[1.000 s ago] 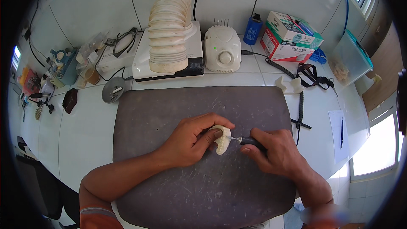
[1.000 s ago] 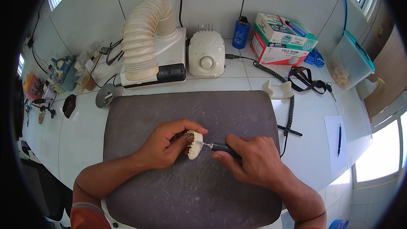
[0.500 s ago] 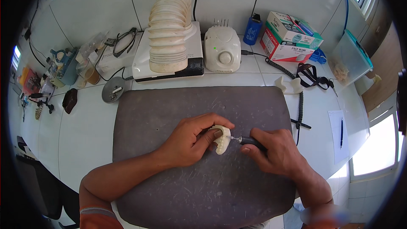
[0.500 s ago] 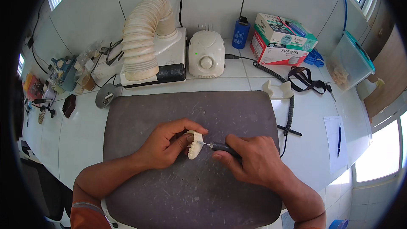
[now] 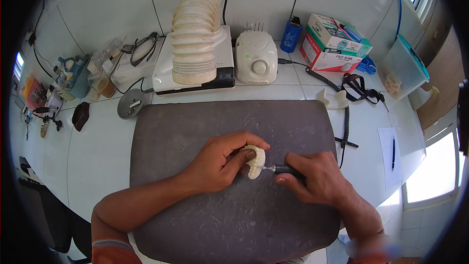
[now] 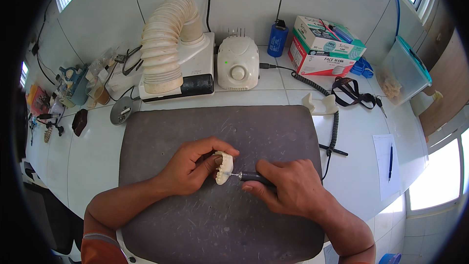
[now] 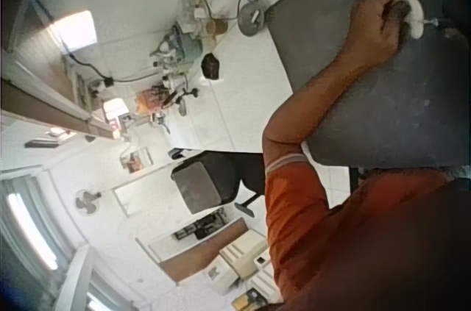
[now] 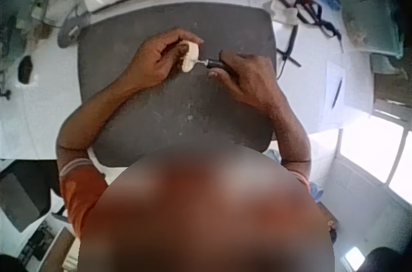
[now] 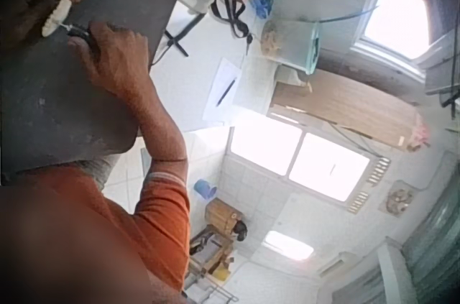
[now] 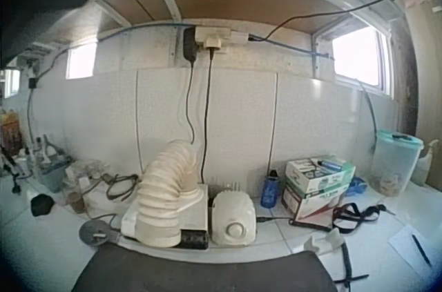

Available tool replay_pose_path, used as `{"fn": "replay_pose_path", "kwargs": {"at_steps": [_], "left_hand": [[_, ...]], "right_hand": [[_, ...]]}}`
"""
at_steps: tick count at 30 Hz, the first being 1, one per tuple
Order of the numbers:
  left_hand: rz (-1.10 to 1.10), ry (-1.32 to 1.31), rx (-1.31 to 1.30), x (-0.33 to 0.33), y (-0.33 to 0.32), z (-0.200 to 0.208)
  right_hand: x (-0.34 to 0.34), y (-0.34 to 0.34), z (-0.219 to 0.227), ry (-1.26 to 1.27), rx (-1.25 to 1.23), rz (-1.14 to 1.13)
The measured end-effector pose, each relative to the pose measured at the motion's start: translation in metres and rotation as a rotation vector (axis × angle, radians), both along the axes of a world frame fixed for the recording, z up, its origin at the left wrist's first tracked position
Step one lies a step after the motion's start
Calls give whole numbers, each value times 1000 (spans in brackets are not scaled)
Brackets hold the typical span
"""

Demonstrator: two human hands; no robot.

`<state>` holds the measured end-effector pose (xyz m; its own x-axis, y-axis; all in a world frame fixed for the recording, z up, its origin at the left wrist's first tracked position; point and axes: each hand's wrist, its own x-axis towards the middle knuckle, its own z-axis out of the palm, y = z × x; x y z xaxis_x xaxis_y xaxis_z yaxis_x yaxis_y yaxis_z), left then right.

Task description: Using a rotary tool to polish or trim a dental plaster model.

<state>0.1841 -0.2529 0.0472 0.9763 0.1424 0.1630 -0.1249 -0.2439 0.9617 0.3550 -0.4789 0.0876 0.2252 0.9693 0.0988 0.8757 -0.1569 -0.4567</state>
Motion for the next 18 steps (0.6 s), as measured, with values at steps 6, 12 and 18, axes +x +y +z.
{"fn": "replay_pose_path", "kwargs": {"at_steps": [6, 12, 18], "left_hand": [[-4, 42, -19, -1, 0, 1], [1, 28, 11, 0, 0, -1], [0, 52, -19, -1, 0, -1]], "right_hand": [[0, -1, 0, 15, -21, -36], [1, 0, 0, 17, -15, -6], [0, -1, 1, 6, -51, 14]]}}
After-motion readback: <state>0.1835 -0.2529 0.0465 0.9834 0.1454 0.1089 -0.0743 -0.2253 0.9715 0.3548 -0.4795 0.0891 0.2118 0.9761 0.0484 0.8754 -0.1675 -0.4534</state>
